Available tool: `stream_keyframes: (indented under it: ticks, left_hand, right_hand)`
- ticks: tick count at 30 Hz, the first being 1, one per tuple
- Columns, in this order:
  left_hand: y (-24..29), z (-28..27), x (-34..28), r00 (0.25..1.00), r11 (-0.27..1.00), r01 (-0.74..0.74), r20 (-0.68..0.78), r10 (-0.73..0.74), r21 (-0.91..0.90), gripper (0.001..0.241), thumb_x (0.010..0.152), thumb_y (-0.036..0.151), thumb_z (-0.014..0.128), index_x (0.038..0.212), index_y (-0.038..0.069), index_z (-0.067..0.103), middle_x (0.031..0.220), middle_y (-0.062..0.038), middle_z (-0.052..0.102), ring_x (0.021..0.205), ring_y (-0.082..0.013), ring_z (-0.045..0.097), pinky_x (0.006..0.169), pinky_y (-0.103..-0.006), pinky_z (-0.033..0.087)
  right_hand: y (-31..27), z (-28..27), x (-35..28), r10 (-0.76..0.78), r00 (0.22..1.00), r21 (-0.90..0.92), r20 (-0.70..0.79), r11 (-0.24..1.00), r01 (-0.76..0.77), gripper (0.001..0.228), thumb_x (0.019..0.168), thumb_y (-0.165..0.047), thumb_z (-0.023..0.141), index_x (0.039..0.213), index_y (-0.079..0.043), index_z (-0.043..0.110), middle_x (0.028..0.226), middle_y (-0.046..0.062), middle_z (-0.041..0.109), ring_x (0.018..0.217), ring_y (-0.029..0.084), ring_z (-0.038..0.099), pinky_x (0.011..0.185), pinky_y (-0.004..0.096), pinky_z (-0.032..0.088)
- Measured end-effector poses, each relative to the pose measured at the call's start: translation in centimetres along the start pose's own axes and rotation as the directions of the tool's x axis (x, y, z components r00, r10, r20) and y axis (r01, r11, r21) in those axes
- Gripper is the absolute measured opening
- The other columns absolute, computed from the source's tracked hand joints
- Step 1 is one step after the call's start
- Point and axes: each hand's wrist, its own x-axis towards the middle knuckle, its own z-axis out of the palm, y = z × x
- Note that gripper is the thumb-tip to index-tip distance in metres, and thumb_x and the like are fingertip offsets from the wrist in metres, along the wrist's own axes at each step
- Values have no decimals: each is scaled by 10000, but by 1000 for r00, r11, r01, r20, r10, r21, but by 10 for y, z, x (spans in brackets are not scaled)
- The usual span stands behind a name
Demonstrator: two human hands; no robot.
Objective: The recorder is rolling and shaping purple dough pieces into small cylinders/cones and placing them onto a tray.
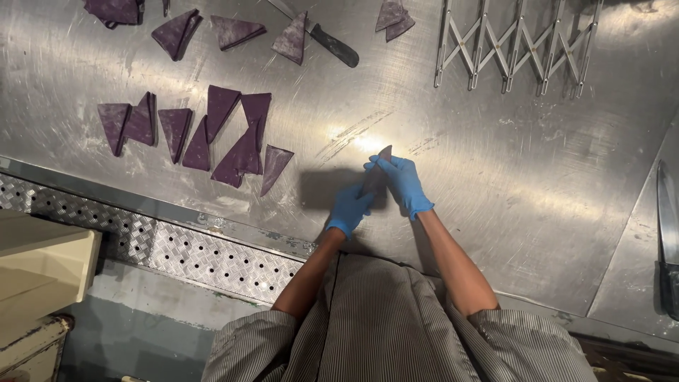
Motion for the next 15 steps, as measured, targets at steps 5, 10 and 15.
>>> stream_keyframes:
  ticks: [5,10,15]
  left_hand:
    - [34,-4,-30,997,703,-50,76,-6,710,392,1015,414,632,1070,50,766,1009,-177,720,930,-354,696,841,-488,545]
    - [10,19,-45,843,462,-481,248,477,746,639,949,435,621,1396,-16,554,1433,-213,524,1344,-366,504,1132,-509,412]
    - [-3,24,-32,794,304,-533,342,503,789,950,894,517,650,1552,-85,324,1641,-258,274,1543,-388,257,1255,-513,219]
  right_hand:
    - [3,2,6,15,1000,-145,13,989,-13,324,1030,-158,581,1224,80,684,1106,177,767,1012,217,733,939,319,592]
    - [-6,8,0,31,999,-133,18,991,-28,317,1025,-166,579,1208,69,689,1077,168,768,961,209,744,885,324,611]
    - [-6,10,4,-5,1000,-115,15,993,6,313,1017,-175,599,1192,65,695,1037,170,774,923,209,752,831,313,617]
